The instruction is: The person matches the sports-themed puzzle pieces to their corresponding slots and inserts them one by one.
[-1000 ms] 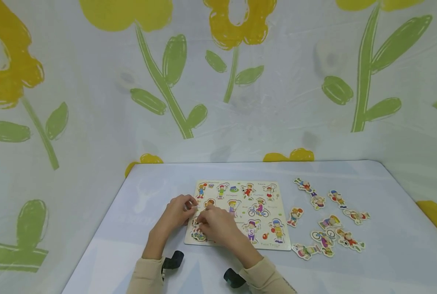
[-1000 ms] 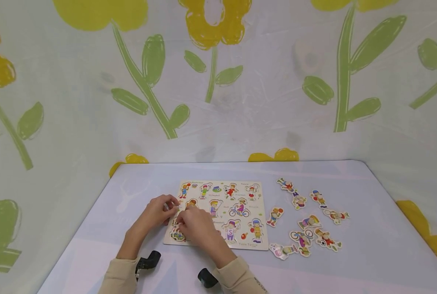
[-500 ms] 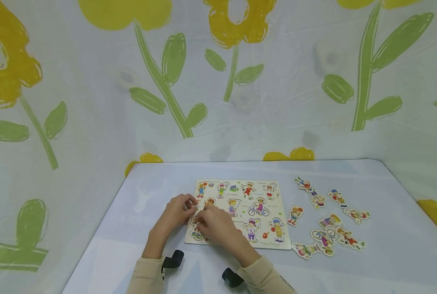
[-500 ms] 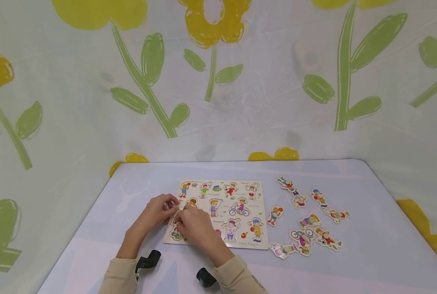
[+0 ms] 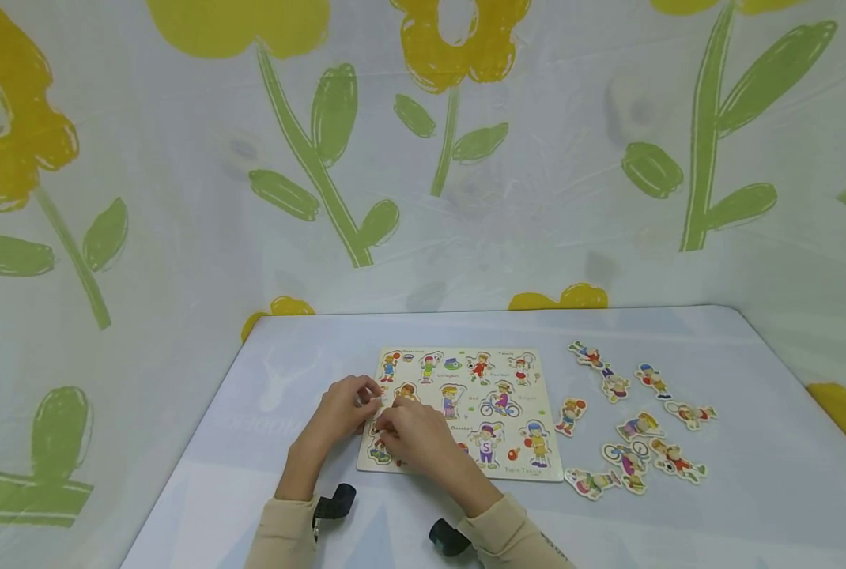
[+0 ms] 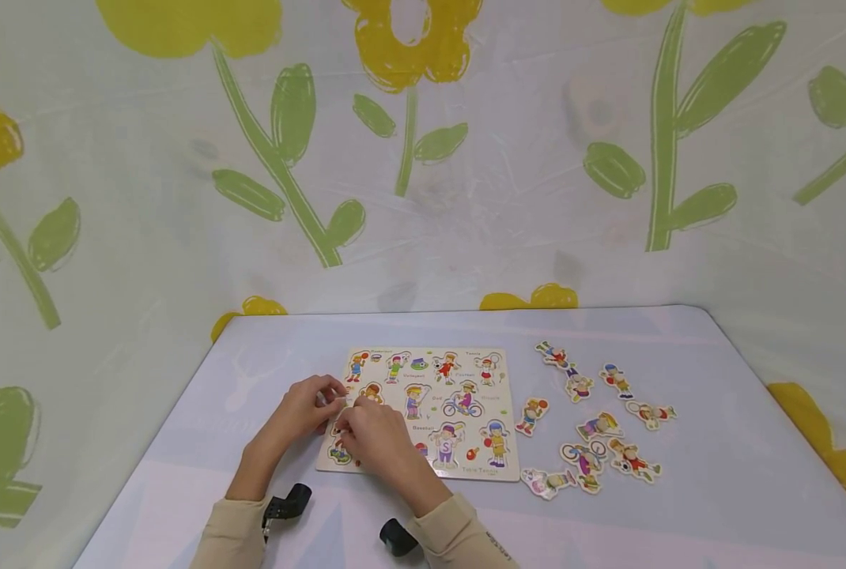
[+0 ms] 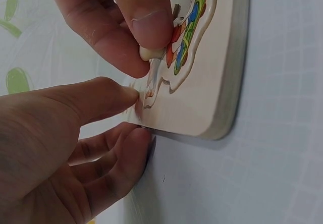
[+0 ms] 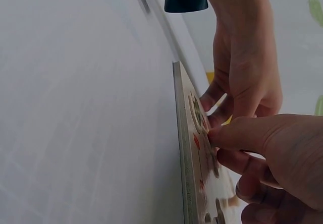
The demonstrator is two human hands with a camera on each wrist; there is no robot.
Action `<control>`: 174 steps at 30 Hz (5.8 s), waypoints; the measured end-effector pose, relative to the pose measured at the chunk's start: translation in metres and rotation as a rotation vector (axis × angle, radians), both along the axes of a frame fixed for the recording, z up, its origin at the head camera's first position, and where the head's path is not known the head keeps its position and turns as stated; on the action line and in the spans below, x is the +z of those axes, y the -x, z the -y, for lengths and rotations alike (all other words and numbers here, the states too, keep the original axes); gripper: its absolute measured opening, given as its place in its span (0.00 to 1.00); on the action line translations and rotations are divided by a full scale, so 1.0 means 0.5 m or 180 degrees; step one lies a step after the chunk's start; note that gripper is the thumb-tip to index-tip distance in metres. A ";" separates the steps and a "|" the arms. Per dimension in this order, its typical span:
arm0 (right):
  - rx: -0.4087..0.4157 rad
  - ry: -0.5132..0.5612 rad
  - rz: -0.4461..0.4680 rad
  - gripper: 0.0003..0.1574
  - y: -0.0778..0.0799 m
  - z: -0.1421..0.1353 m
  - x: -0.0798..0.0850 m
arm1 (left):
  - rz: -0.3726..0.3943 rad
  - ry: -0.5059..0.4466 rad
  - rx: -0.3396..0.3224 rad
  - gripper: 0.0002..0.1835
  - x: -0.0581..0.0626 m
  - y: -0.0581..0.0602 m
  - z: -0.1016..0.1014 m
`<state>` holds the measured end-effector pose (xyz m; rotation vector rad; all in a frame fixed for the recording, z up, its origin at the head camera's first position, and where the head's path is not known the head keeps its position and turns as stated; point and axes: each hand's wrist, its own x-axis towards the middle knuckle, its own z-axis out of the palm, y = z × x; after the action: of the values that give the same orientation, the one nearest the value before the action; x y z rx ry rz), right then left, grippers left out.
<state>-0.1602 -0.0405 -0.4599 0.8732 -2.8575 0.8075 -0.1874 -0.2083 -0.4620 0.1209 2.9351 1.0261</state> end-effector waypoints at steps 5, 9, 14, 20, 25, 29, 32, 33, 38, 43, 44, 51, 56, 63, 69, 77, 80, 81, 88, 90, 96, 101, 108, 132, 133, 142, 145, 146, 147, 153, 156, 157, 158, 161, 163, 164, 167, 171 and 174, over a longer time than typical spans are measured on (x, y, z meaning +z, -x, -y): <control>-0.0023 0.0002 0.0057 0.06 0.000 -0.001 -0.002 | -0.0116 0.0095 -0.0038 0.05 -0.003 0.001 0.002; -0.0046 0.0031 0.0179 0.07 0.000 -0.002 -0.004 | -0.0146 0.0130 -0.0050 0.05 -0.005 0.002 0.002; -0.0064 0.0050 0.0300 0.08 0.000 -0.006 -0.003 | -0.0139 0.0138 -0.0050 0.05 -0.004 0.002 0.002; -0.0051 0.0031 0.0380 0.09 -0.002 -0.008 0.001 | -0.0089 0.0125 -0.0008 0.06 -0.004 0.002 0.002; -0.0070 0.0031 0.0392 0.09 -0.004 -0.008 -0.001 | -0.0078 0.0110 -0.0015 0.05 -0.004 0.003 0.004; -0.0078 -0.0012 0.0444 0.11 -0.003 -0.013 0.000 | -0.0084 0.0110 -0.0048 0.05 -0.006 0.004 0.003; -0.0063 -0.0026 0.0575 0.12 -0.002 -0.022 0.002 | -0.0085 0.0116 -0.0057 0.05 -0.005 0.003 0.002; -0.0054 -0.0038 0.0614 0.13 -0.001 -0.026 0.004 | -0.0084 0.0124 -0.0055 0.05 -0.004 0.003 0.002; 0.0015 -0.0105 0.0779 0.14 -0.001 -0.047 0.014 | -0.0072 0.0152 -0.0035 0.05 0.000 0.002 0.000; 0.0029 -0.0262 0.0708 0.13 0.002 -0.069 0.022 | -0.0027 0.0124 -0.0022 0.06 -0.002 0.002 0.000; 0.0025 -0.0287 0.0698 0.13 0.003 -0.073 0.023 | -0.0017 0.0111 -0.0017 0.06 -0.003 0.002 0.001; -0.0035 -0.0266 0.0714 0.11 0.013 -0.108 0.035 | -0.0001 0.0101 0.0006 0.06 -0.004 0.002 0.001; -0.0013 -0.0231 0.0761 0.13 0.021 -0.134 0.048 | -0.0014 0.0122 0.0014 0.06 -0.003 0.001 0.000; 0.0006 -0.0243 0.1003 0.11 0.021 -0.167 0.076 | -0.0003 0.0117 0.0022 0.06 -0.003 -0.001 0.000; -0.0075 -0.0281 0.1250 0.09 0.019 -0.194 0.092 | 0.0044 0.0053 0.0042 0.06 -0.001 -0.002 0.001; -0.0251 -0.0375 0.1360 0.15 0.021 -0.224 0.100 | 0.0021 0.0032 0.0016 0.06 0.000 -0.003 0.001; -0.0360 -0.0420 0.1375 0.17 0.022 -0.234 0.103 | 0.0023 0.0015 0.0011 0.06 0.000 -0.003 0.001; -0.0387 -0.0416 0.1386 0.18 0.023 -0.237 0.104 | 0.0028 0.0008 0.0010 0.06 0.000 -0.003 0.001; -0.0473 -0.0404 0.1420 0.20 0.032 -0.261 0.106 | 0.0039 -0.0003 0.0022 0.06 0.002 -0.004 0.001; -0.0508 -0.0374 0.1474 0.20 0.036 -0.271 0.105 | 0.0043 -0.0011 0.0018 0.06 0.002 -0.005 0.000; -0.0463 -0.0298 0.1548 0.21 0.044 -0.304 0.104 | 0.0029 -0.0021 0.0030 0.06 0.001 -0.004 0.000; -0.0394 -0.0307 0.1534 0.19 0.045 -0.332 0.109 | 0.0044 -0.0013 0.0044 0.06 -0.002 -0.003 0.000; -0.0543 -0.0310 0.1623 0.21 0.052 -0.365 0.106 | 0.0023 -0.0009 0.0050 0.06 -0.003 -0.002 -0.001; -0.0811 -0.0096 0.1434 0.22 0.064 -0.436 0.092 | 0.0011 0.0060 0.0041 0.06 -0.003 -0.003 0.000; -0.0822 -0.0090 0.1410 0.22 0.064 -0.440 0.091 | 0.0028 0.0048 0.0051 0.06 -0.002 -0.003 0.001; -0.0901 -0.0026 0.1510 0.22 0.064 -0.467 0.086 | 0.0046 -0.0018 0.0059 0.06 -0.002 -0.005 0.000; -0.0896 -0.0016 0.1551 0.22 0.064 -0.475 0.086 | 0.0038 -0.0018 0.0056 0.06 -0.002 -0.005 0.000; -0.0895 -0.0025 0.1555 0.22 0.064 -0.477 0.085 | 0.0039 -0.0017 0.0057 0.06 -0.002 -0.004 0.000; -0.0896 -0.0024 0.1571 0.22 0.064 -0.479 0.084 | 0.0039 -0.0018 0.0059 0.06 -0.003 -0.004 0.000; -0.0915 -0.0024 0.1656 0.21 0.063 -0.485 0.082 | 0.0017 -0.0004 0.0067 0.06 -0.003 -0.004 -0.001; -0.0946 -0.0050 0.1674 0.21 0.061 -0.488 0.084 | 0.0013 0.0004 0.0073 0.06 -0.003 -0.005 -0.001; -0.0958 -0.0065 0.1677 0.21 0.061 -0.489 0.083 | 0.0016 0.0004 0.0075 0.06 -0.002 -0.006 -0.001; -0.0964 -0.0077 0.1679 0.21 0.060 -0.490 0.084 | 0.0012 0.0004 0.0075 0.06 -0.003 -0.006 -0.001; -0.0979 -0.0099 0.1669 0.20 0.059 -0.491 0.082 | -0.0002 0.0017 0.0068 0.06 -0.004 -0.005 -0.001; -0.0984 -0.0098 0.1669 0.20 0.057 -0.492 0.082 | -0.0018 0.0030 0.0062 0.06 -0.005 -0.005 -0.001; -0.0984 -0.0092 0.1669 0.19 0.056 -0.492 0.082 | -0.0023 0.0034 0.0059 0.06 -0.006 -0.004 -0.001; -0.0990 -0.0099 0.1660 0.19 0.054 -0.491 0.084 | -0.0010 0.0008 0.0067 0.06 -0.007 -0.004 -0.001; -0.1034 -0.0126 0.1673 0.18 0.052 -0.492 0.087 | 0.0003 -0.0027 0.0082 0.06 -0.006 -0.006 -0.001; -0.1081 -0.0149 0.1710 0.17 0.051 -0.491 0.088 | -0.0011 0.0005 0.0087 0.05 -0.006 -0.006 -0.001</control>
<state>-0.1858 0.2051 -0.4159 0.1624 -3.3446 1.0620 -0.1843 -0.2078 -0.4651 0.0828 2.9488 1.0282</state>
